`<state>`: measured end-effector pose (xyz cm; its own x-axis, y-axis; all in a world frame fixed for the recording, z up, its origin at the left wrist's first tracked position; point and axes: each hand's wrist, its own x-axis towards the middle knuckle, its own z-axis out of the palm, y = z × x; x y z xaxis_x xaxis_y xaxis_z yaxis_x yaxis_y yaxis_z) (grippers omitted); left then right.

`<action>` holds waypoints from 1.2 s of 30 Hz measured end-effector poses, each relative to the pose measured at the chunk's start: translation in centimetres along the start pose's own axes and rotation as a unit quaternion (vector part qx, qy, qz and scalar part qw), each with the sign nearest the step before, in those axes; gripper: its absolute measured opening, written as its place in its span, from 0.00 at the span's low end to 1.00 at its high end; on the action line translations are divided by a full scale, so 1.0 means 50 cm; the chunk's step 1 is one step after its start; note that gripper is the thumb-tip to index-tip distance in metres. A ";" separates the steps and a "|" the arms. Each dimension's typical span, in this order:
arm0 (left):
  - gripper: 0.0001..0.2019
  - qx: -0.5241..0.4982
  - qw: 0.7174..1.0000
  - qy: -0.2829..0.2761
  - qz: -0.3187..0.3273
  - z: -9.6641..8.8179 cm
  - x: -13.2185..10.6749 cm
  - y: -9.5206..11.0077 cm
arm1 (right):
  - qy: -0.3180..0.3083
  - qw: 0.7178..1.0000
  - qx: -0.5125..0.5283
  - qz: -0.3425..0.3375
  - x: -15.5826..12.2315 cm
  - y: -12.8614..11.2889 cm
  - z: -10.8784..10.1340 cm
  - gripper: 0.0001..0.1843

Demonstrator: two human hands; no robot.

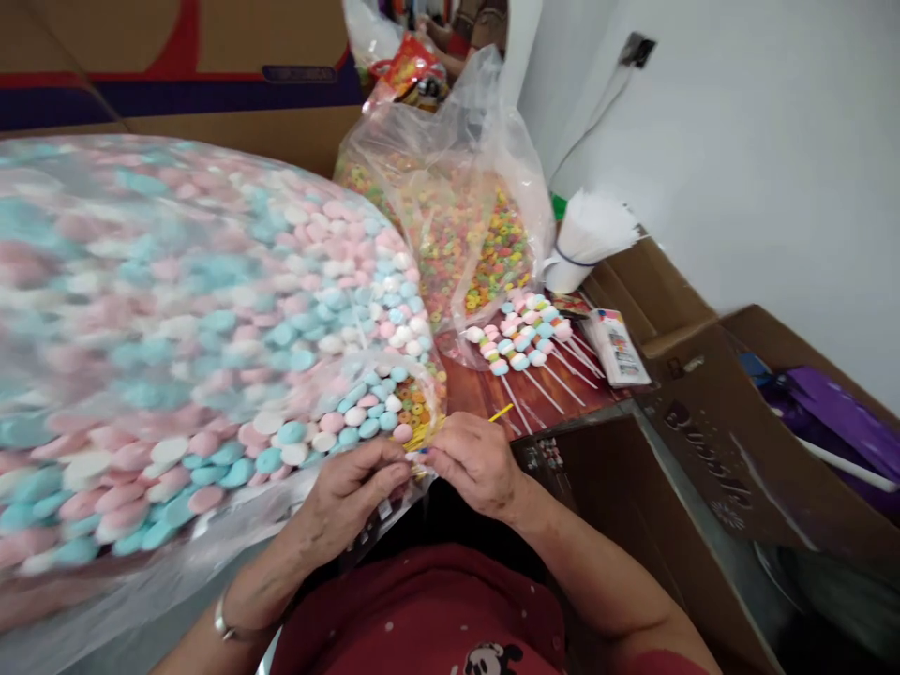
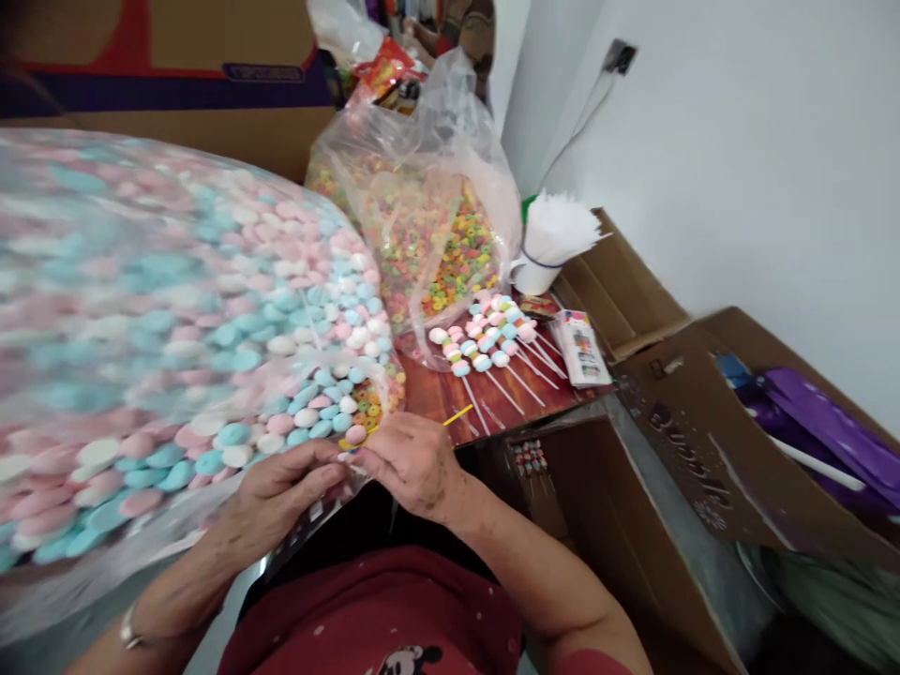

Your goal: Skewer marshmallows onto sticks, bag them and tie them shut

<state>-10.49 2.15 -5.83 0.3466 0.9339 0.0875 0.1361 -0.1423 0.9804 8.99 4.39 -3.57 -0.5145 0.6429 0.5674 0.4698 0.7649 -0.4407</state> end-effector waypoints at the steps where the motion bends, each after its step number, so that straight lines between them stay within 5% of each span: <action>1: 0.13 0.011 1.000 -0.002 0.006 -0.001 -0.001 0.002 | -0.001 1.000 -0.016 -0.009 -0.001 -0.003 0.001 0.22; 8: 0.17 0.090 0.994 -0.002 0.057 0.000 -0.002 -0.008 | -0.057 0.990 -0.129 0.012 -0.014 -0.002 0.007 0.25; 13: 0.17 0.092 0.994 0.018 0.063 0.011 0.004 0.006 | -0.019 0.998 -0.048 0.032 -0.020 -0.004 -0.031 0.22; 17: 0.14 0.116 0.990 0.040 0.075 0.008 0.008 0.015 | 0.080 0.966 -0.070 0.234 -0.030 0.045 -0.100 0.14; 21: 0.10 0.131 0.982 0.048 0.125 0.007 0.006 0.008 | -0.056 0.901 -0.282 0.324 -0.045 0.094 -0.121 0.07; 27: 0.06 0.133 0.973 0.059 0.177 0.010 0.021 -0.002 | -0.105 0.850 -0.380 0.349 -0.051 0.113 -0.089 0.05; 30: 0.07 0.130 0.978 0.055 0.154 0.002 0.033 -0.006 | -0.103 0.842 -0.392 0.356 -0.053 0.119 -0.112 0.10; 33: 0.08 0.120 0.984 0.059 0.120 -0.012 0.041 -0.017 | -0.072 0.855 -0.392 0.332 -0.061 0.115 -0.165 0.11; 36: 0.08 0.096 0.989 0.072 0.087 -0.023 0.046 -0.032 | 0.052 0.924 -0.339 0.169 -0.063 0.102 -0.218 0.09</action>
<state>-10.98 4.90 -7.01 0.2459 0.9248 0.2903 0.2642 -0.3522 0.8979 20.85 5.83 -0.03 -0.2004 0.8061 0.5568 0.9509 0.2969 -0.0876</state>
